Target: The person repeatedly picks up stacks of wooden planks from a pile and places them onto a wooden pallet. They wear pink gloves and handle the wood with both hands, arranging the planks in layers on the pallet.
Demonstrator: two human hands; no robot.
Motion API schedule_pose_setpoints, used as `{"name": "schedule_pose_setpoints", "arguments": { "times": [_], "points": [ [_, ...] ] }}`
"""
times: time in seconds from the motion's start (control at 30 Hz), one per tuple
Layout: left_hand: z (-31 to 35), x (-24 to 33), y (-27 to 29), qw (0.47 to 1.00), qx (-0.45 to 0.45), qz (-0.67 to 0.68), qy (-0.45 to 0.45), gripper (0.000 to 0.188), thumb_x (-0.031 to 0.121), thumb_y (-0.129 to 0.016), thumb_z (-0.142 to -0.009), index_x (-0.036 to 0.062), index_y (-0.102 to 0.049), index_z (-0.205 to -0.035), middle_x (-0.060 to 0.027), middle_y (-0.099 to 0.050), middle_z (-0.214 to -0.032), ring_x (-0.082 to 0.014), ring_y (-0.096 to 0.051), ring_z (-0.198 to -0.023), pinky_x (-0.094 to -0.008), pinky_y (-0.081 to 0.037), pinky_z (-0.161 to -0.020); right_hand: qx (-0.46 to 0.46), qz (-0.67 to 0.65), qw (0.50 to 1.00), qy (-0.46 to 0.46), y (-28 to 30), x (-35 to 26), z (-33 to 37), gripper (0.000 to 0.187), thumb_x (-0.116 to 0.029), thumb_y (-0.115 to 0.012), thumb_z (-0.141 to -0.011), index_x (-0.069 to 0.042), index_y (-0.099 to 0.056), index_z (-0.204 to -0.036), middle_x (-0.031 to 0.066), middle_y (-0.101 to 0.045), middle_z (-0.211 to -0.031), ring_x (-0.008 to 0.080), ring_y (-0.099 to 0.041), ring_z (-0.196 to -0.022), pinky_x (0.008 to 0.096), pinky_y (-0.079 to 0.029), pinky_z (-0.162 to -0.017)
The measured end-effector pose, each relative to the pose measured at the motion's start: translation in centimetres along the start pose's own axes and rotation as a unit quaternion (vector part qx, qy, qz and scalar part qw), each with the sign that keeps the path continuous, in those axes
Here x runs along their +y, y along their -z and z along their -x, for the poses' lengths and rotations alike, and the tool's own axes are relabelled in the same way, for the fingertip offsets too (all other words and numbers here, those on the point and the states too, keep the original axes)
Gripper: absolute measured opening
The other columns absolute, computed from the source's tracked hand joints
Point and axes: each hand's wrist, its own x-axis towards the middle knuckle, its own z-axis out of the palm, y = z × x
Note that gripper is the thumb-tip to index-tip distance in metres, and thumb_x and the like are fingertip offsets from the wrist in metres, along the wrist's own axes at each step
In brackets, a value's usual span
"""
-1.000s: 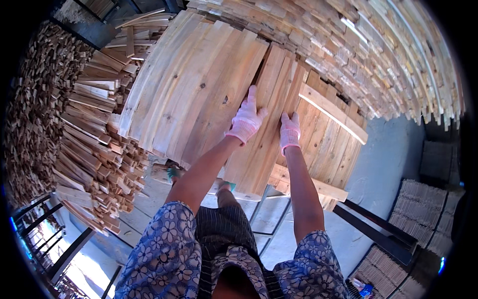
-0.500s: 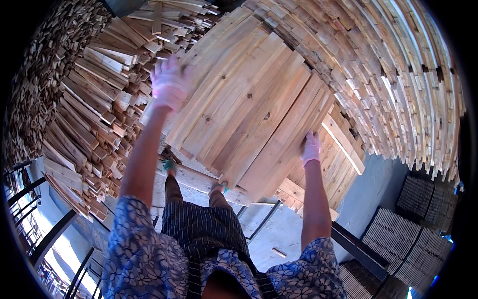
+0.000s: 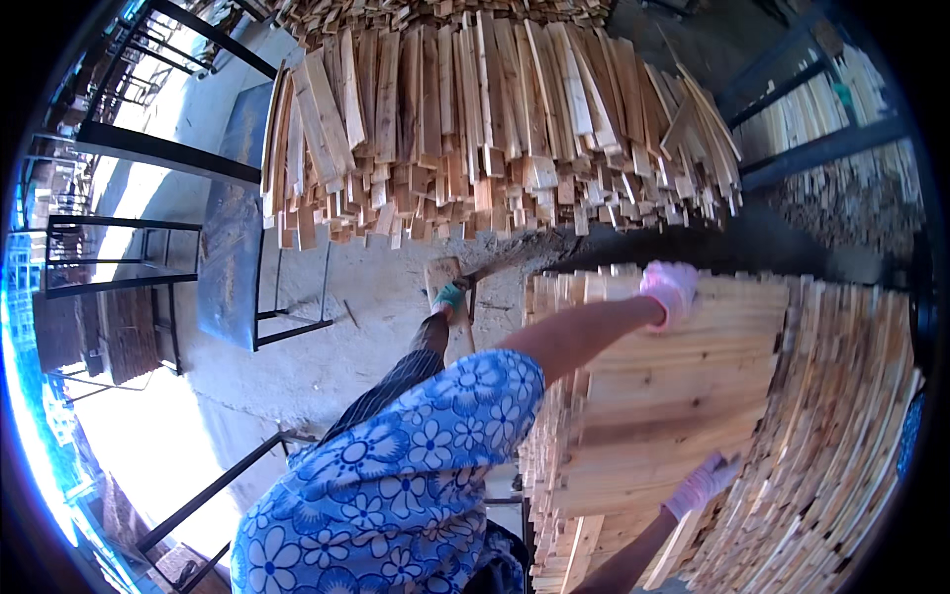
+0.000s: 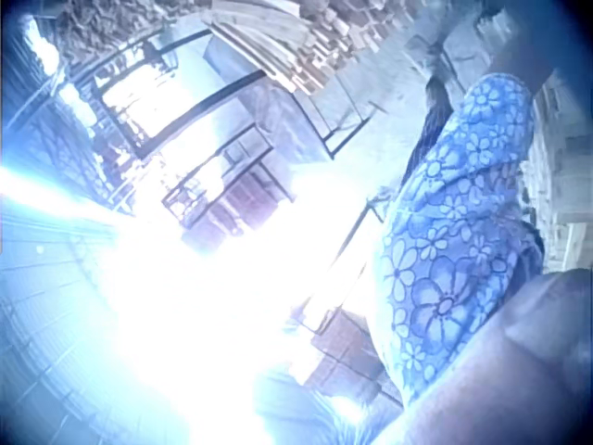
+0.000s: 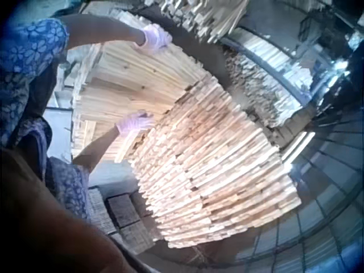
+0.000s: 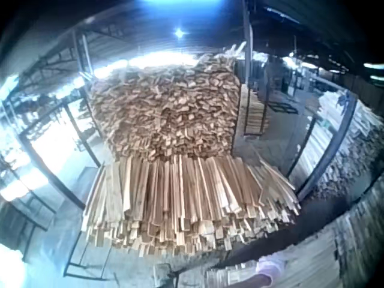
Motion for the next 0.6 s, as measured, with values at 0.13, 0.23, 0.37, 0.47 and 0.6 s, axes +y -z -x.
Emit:
{"name": "schedule_pose_setpoints", "arguments": {
  "times": [0.13,0.23,0.37,0.47,0.6],
  "points": [
    [0.3,-7.3,2.9,0.949,0.054,0.309,-0.043,0.059,0.045,-0.057,-0.097,0.0071,-0.053,-0.142,-0.0188,-0.060,-0.138,-0.0341,-0.058,-0.128,-0.0415,-0.045,-0.109,-0.185,-0.183,0.959,0.112,-2.1,-30.2,8.7,0.047,-0.021,-0.056,-0.104,0.001,-0.049,-0.145,0.0128,-0.060,-0.125,0.0229,-0.058,-0.109,0.0355,-0.047,-0.099],
    [6.9,-18.1,12.6,0.908,0.074,0.413,0.018,0.055,0.037,-0.065,-0.096,0.0061,-0.056,-0.140,-0.0172,-0.056,-0.140,-0.0343,-0.056,-0.128,-0.0419,-0.042,-0.113,-0.275,-0.311,0.881,0.227,-12.1,-40.8,13.4,0.039,-0.015,-0.054,-0.103,0.001,-0.054,-0.139,0.0113,-0.061,-0.123,0.0201,-0.059,-0.110,0.0339,-0.047,-0.099],
    [23.4,-46.2,14.5,0.909,0.371,-0.117,0.150,0.040,0.013,-0.065,-0.091,0.0103,-0.061,-0.131,-0.0161,-0.063,-0.124,-0.0330,-0.062,-0.114,-0.0416,-0.051,-0.103,-0.499,-0.330,0.743,0.301,-26.8,-51.7,22.0,0.040,-0.019,-0.055,-0.103,-0.002,-0.057,-0.139,0.0171,-0.060,-0.141,0.0283,-0.057,-0.131,0.0380,-0.042,-0.112],
    [32.0,-54.4,19.9,0.698,0.405,0.233,0.542,0.057,0.056,-0.062,-0.095,0.0058,-0.060,-0.122,-0.0181,-0.068,-0.121,-0.0353,-0.064,-0.109,-0.0419,-0.050,-0.094,-0.533,-0.309,0.689,0.383,-35.1,-60.2,26.4,0.050,-0.030,-0.061,-0.101,0.000,-0.054,-0.139,0.0236,-0.060,-0.138,0.0362,-0.057,-0.129,0.0407,-0.046,-0.109],
    [31.5,-57.2,24.1,0.686,0.386,0.301,0.539,0.077,0.026,-0.065,-0.096,0.0175,-0.022,-0.160,-0.0295,-0.042,-0.144,-0.0365,-0.059,-0.115,-0.0448,-0.051,-0.100,-0.512,-0.159,0.757,0.373,-41.1,-71.6,30.2,0.089,-0.056,-0.066,-0.091,-0.001,-0.033,-0.152,0.0338,-0.044,-0.146,0.0474,-0.047,-0.134,0.0472,-0.045,-0.109]
  ]
}}
